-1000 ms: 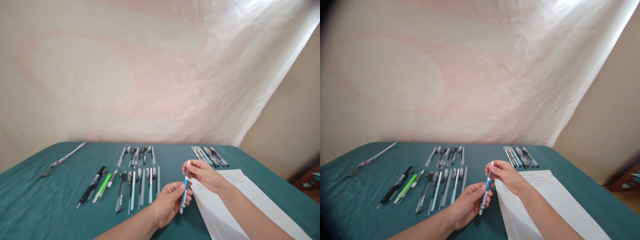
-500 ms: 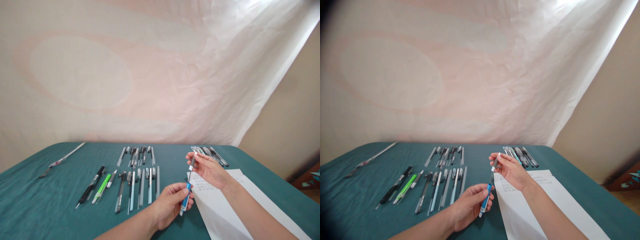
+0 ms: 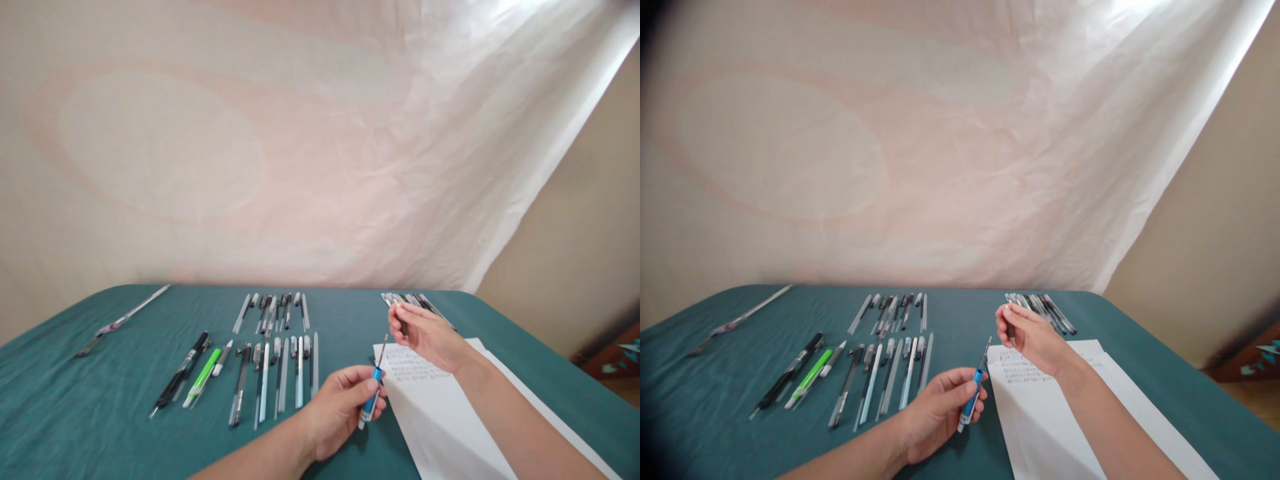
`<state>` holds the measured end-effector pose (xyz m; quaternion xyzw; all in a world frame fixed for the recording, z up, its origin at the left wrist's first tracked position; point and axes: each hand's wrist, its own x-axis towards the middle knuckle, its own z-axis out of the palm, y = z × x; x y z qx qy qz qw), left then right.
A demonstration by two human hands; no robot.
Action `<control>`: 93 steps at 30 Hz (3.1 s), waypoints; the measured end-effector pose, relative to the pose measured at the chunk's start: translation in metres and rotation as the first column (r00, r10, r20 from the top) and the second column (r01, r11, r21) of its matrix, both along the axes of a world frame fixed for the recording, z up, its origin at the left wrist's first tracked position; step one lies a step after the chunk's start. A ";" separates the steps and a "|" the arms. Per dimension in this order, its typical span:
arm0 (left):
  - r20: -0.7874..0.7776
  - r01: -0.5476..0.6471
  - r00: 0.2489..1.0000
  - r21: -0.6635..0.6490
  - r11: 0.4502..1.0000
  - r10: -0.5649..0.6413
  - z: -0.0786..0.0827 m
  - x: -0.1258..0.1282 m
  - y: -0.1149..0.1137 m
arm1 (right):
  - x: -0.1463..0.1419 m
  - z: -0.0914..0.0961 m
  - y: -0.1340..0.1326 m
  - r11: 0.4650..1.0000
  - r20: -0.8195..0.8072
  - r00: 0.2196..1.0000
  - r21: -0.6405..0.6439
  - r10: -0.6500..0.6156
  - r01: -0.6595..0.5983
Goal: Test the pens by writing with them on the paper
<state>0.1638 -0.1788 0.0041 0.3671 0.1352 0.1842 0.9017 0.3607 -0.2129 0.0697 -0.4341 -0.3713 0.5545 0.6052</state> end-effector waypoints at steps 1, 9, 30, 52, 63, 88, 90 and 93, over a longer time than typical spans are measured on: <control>0.004 -0.005 1.000 -0.005 1.000 0.005 0.000 0.000 0.000 | -0.002 -0.001 -0.001 0.999 0.039 0.999 -0.028 0.036 -0.035; 0.004 -0.042 0.999 -0.028 0.999 0.042 0.001 0.001 0.000 | -0.014 -0.007 -0.003 0.986 0.360 0.919 -0.110 0.158 -0.126; 0.074 -0.241 0.970 0.231 0.943 0.230 0.001 0.001 -0.003 | -0.045 0.034 -0.026 0.989 0.930 0.358 0.121 -0.083 -0.085; -0.008 -0.150 0.988 0.121 0.981 0.152 0.003 0.002 -0.005 | -0.028 0.021 -0.014 0.911 0.471 0.781 0.226 -0.411 0.344; -0.022 -0.140 0.989 0.163 0.977 0.146 0.001 0.001 -0.003 | -0.033 0.012 -0.009 0.932 0.524 0.771 0.234 -0.361 0.277; -0.063 -0.163 0.984 0.057 0.985 0.166 0.005 0.001 -0.001 | -0.029 0.006 -0.010 0.973 0.572 0.788 -0.099 0.228 -0.210; -0.067 -0.158 0.984 0.080 0.984 0.164 0.005 0.001 -0.001 | -0.028 0.006 -0.010 0.969 0.612 0.756 -0.089 0.234 -0.228; -0.073 -0.156 0.984 0.091 0.984 0.163 0.005 0.001 -0.001 | -0.027 0.005 -0.010 0.970 0.658 0.720 -0.074 0.222 -0.231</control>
